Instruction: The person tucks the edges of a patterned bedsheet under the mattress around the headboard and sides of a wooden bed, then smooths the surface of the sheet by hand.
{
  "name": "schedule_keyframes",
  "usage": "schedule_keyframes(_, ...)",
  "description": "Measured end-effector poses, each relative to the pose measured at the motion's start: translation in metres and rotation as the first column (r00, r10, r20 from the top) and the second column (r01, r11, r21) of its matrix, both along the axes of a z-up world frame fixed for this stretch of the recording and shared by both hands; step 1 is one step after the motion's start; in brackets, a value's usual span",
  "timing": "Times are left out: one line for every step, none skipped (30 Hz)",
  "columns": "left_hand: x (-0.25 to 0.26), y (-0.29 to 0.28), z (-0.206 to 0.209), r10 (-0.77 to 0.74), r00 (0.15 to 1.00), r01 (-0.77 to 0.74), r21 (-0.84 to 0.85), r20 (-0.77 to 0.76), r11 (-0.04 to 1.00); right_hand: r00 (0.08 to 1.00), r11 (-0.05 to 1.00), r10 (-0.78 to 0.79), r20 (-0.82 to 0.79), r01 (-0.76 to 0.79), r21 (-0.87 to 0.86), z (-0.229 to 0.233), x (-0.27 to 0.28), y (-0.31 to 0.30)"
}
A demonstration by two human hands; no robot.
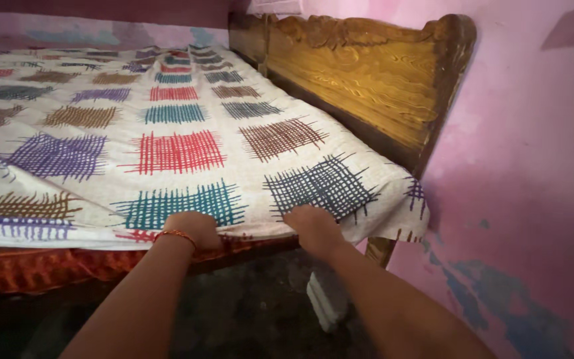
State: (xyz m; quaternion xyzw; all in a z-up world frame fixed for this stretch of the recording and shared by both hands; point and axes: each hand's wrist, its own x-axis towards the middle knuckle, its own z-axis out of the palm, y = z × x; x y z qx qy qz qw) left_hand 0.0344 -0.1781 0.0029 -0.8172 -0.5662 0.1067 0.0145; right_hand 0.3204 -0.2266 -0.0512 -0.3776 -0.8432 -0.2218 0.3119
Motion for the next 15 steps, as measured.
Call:
schedule_keyframes(0.002, -0.006, 0.004, -0.007, 1.0, 0.006, 0.007, 0.02, 1.0, 1.0, 1.0, -0.005, 0.003, 0.005, -0.024, 0.0, 0.0, 0.0)
schedule_keyframes(0.002, -0.012, 0.006, -0.011, 0.999, 0.01, 0.013, 0.039, 1.0, 0.999, 0.999, -0.035, 0.032, 0.036, -0.032, 0.002, 0.001, -0.002)
schedule_keyframes(0.0, -0.019, 0.007, -0.015, 0.998, 0.014, 0.019, 0.059, 1.0, 0.996, 0.997, -0.065, 0.06, 0.067, -0.04, 0.003, 0.004, -0.003)
schedule_keyframes(-0.003, -0.027, 0.005, -0.072, 0.983, 0.059, 0.081, 0.167, 0.995, 0.991, 0.994, -0.096, 0.095, 0.1, -0.045, 0.005, 0.009, -0.002)
schedule_keyframes(-0.01, -0.037, 0.001, -0.134, 0.954, 0.097, 0.148, 0.269, 0.984, 0.987, 0.99, -0.117, 0.113, 0.125, -0.068, 0.003, 0.015, -0.003)
schedule_keyframes(-0.012, -0.042, -0.001, -0.201, 0.91, 0.126, 0.221, 0.361, 0.967, 0.982, 0.985, -0.138, 0.13, 0.15, -0.086, 0.001, 0.024, -0.004)
schedule_keyframes(-0.01, -0.044, -0.002, -0.161, 0.917, 0.092, 0.201, 0.364, 0.975, 0.976, 0.979, -0.159, 0.147, 0.175, -0.103, -0.004, 0.034, -0.004)
schedule_keyframes(-0.005, -0.043, -0.003, -0.124, 0.923, 0.061, 0.178, 0.365, 0.982, 0.977, 0.967, -0.162, 0.139, 0.185, -0.177, -0.012, 0.041, -0.006)
schedule_keyframes(-0.001, -0.042, -0.002, -0.087, 0.927, 0.031, 0.156, 0.365, 0.987, 0.977, 0.948, -0.166, 0.131, 0.194, -0.25, -0.021, 0.045, -0.008)
schedule_keyframes(0.002, -0.039, -0.001, -0.079, 0.937, 0.035, 0.132, 0.341, 0.991, 0.978, 0.925, -0.165, 0.124, 0.197, -0.325, -0.027, 0.047, -0.008)
schedule_keyframes(0.005, -0.035, 0.001, -0.071, 0.946, 0.039, 0.108, 0.318, 0.993, 0.98, 0.919, -0.163, 0.118, 0.194, -0.343, -0.03, 0.047, -0.009)
schedule_keyframes(0.007, -0.031, 0.003, -0.063, 0.955, 0.041, 0.081, 0.291, 0.996, 0.981, 0.912, -0.159, 0.109, 0.189, -0.364, -0.033, 0.045, -0.013)
schedule_keyframes(0.008, -0.028, 0.004, -0.054, 0.96, 0.043, 0.046, 0.275, 0.998, 0.983, 0.905, -0.156, 0.101, 0.183, -0.384, -0.032, 0.042, -0.018)
schedule_keyframes(0.008, -0.023, 0.006, -0.044, 0.966, 0.042, 0.012, 0.257, 0.999, 0.987, 0.918, -0.141, 0.081, 0.161, -0.364, -0.026, 0.04, -0.022)
schedule_keyframes(0.007, -0.02, 0.008, -0.034, 0.971, 0.04, -0.022, 0.238, 0.999, 0.99, 0.929, -0.125, 0.062, 0.138, -0.343, -0.016, 0.04, -0.024)
